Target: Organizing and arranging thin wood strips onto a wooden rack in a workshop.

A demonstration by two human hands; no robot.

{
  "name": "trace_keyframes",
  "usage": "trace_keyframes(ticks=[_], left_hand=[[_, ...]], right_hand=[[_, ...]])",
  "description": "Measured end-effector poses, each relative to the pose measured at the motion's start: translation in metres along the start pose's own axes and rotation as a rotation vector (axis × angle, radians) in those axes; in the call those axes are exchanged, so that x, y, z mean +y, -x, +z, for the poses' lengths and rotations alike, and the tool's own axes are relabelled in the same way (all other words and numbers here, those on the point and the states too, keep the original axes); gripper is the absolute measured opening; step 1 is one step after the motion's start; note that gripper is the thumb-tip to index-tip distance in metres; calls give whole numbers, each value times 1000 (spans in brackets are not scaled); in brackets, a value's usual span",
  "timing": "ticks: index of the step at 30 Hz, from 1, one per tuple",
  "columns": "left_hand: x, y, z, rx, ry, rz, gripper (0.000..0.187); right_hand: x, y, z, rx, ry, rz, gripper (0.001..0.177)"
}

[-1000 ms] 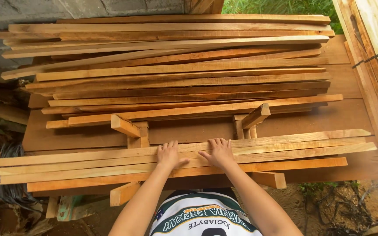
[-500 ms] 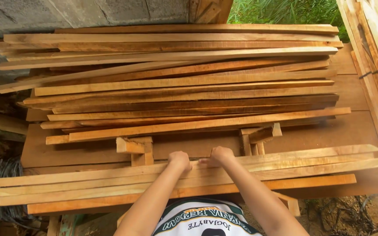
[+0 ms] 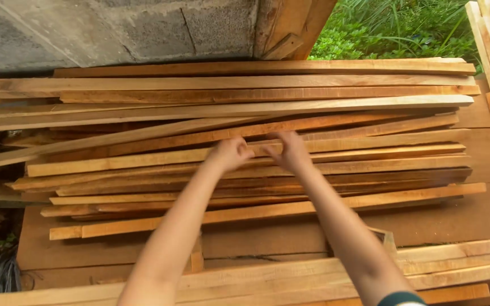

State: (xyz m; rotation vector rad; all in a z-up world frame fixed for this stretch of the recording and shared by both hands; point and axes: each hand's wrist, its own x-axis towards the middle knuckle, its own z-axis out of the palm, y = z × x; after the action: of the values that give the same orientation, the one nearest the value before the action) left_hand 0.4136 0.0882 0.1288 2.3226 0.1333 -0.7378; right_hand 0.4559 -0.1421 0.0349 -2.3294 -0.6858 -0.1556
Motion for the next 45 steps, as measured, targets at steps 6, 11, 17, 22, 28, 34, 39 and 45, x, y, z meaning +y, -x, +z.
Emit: trace_keyframes(ticks=[6,11,17,22,28,34,39,45], left_hand=[[-80,-128,-75,435,-493,118,80],[-93,-145,-107,316,-603,27,93],[-116,-175,-117,383,-714,72,86],[-122,-179,-119,347,-670,85,72],[-128,-165,-110,231,-664,59,72],[-137,-167,-103,202,-556,23,70],[-127,-141,-115,215,-736,208,60],[-110,-57,-93,156,-543,381,50]], right_hand=[[30,-121,-39,-305,381,228,86],[72,-156,-34,-486,474,266,100],[114,-170,-24,-407,626,43,86],[107,-169,-25,-486,584,103,73],[114,-161,-20,-565,624,67,61],[142,-149,1,-517,684,-48,65],[113,-140,-46,-385,680,-337,49],[74,-84,-111,-409,589,-439,43]])
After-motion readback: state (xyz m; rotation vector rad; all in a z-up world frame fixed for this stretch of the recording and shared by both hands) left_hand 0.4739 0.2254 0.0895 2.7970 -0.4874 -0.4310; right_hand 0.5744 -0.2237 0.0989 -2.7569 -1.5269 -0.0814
